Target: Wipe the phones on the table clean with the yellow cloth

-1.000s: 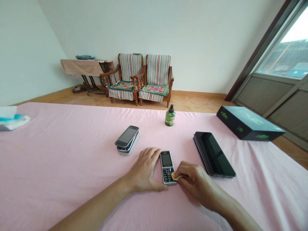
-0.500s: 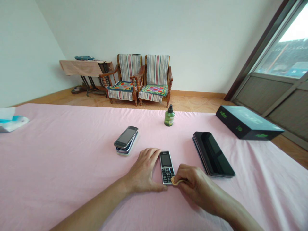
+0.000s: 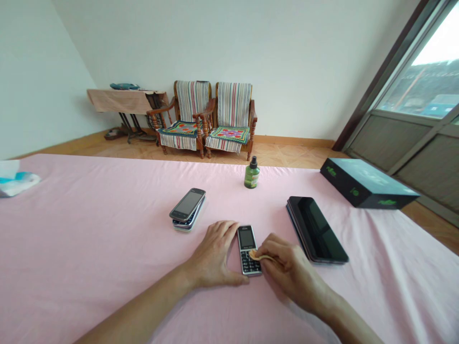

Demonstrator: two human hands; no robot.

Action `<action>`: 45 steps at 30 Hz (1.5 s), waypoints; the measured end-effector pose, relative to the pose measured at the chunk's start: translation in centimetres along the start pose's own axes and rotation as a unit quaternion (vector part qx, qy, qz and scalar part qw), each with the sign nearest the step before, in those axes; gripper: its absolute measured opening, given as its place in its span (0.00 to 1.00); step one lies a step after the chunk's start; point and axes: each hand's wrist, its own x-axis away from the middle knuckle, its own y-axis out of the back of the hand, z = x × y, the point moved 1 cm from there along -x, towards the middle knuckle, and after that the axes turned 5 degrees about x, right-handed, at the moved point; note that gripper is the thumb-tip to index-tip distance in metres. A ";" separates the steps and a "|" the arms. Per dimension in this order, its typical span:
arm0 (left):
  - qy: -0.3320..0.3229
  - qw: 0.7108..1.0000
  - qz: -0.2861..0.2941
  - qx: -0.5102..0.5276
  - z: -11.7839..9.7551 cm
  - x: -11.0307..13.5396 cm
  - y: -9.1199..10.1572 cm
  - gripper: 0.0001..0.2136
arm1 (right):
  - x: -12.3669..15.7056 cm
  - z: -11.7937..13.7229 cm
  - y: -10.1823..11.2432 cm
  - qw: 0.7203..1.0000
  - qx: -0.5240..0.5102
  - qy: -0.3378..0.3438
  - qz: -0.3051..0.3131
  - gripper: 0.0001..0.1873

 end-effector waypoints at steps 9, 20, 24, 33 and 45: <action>0.004 1.000 -0.001 -0.002 -0.1 0.0 0.0 0.51 | -0.1 0.1 -0.8 0.998 0.048 0.006 0.033 0.15; -0.001 1.000 -0.004 -0.002 -0.2 0.0 0.1 0.51 | 0.6 1.4 -0.4 0.994 0.064 -0.007 0.092 0.19; -0.002 1.000 0.001 -0.008 -0.1 0.0 0.0 0.51 | 0.5 1.4 -0.1 0.996 0.021 0.003 0.090 0.18; -0.001 1.000 -0.001 -0.002 -0.1 0.0 0.0 0.51 | -0.3 -0.2 -1.4 1.000 0.015 0.012 -0.020 0.14; -0.006 1.000 -0.010 0.009 0.0 0.0 -0.1 0.51 | 0.1 1.3 -1.2 0.993 0.105 0.010 0.045 0.14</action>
